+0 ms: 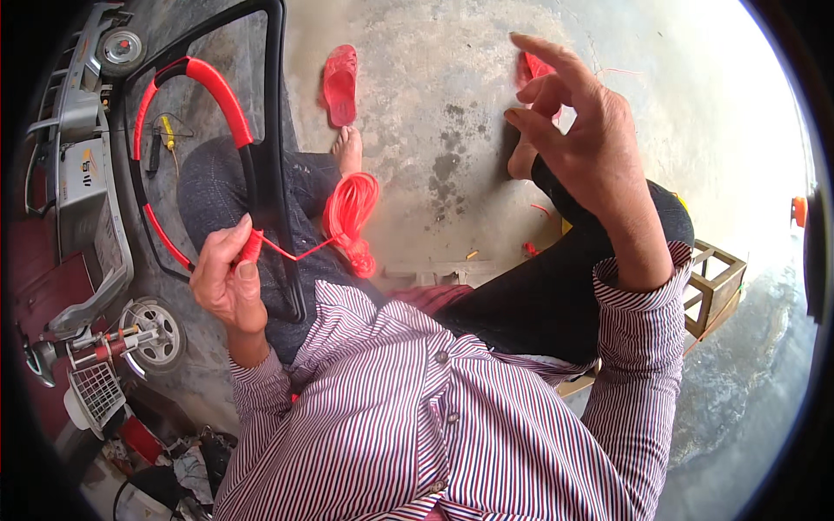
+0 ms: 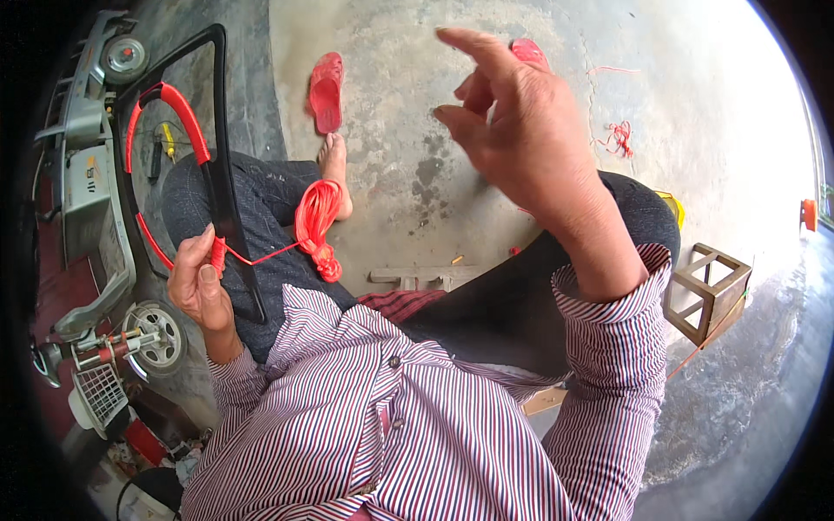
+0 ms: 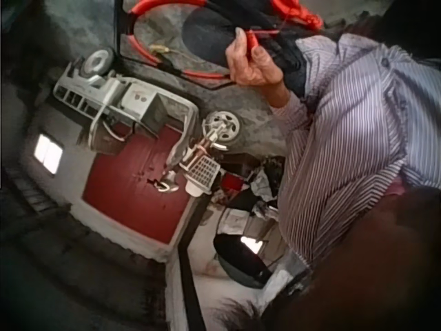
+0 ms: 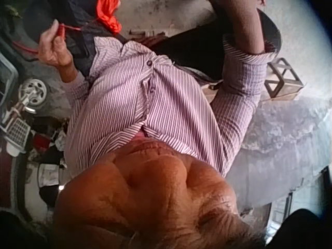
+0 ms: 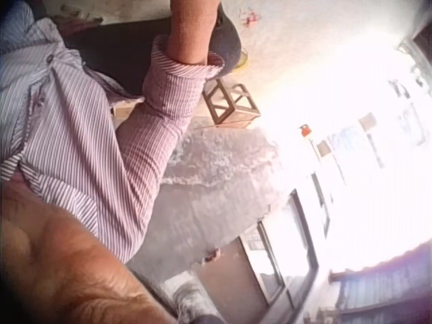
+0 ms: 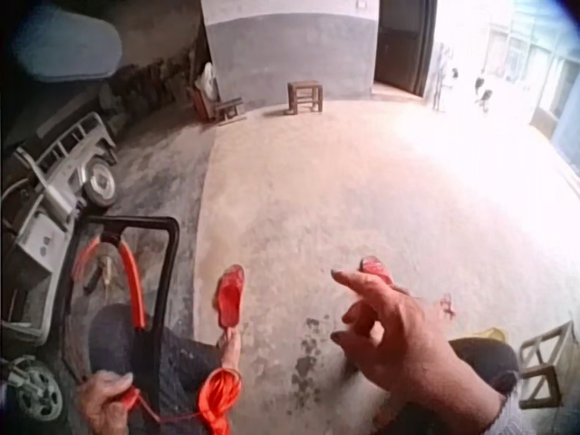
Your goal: Wrapping a red cord or yarn around a circular black hoop.
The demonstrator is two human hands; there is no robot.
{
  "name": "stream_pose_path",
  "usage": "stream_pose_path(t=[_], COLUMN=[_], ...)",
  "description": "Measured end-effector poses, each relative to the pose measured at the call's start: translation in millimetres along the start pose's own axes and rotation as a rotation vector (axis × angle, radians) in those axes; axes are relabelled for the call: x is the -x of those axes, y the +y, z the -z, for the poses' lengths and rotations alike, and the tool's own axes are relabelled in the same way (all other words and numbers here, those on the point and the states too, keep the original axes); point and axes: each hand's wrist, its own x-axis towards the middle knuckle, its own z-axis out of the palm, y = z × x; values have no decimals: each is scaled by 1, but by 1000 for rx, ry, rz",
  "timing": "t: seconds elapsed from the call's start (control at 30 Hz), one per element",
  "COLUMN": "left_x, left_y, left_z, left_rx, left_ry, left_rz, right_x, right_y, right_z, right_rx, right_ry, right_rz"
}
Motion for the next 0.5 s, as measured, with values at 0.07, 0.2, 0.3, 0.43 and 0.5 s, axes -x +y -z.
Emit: stream_pose_path(t=[0.07, 0.2, 0.3, 0.43, 0.5], left_x=[-1, -4, -4, -6, -6], left_y=[-1, -1, -4, -4, -4], left_z=[-1, 0, -1, -3, -1], left_rx=[-4, -4, -29, -51, -55], left_ry=[-2, 3, -2, 3, 8], left_rz=[-1, -18, -40, -57, -60], right_x=[3, 4, 3, 5, 9], right_y=[-1, -3, 2, 15, 31], right_z=[-9, -19, -22, -30, -47], right_rx=[38, 89, 78, 200, 654], right_ry=[-14, -50, -112, -241, -155], right_rz=[72, 181, 148, 42, 289])
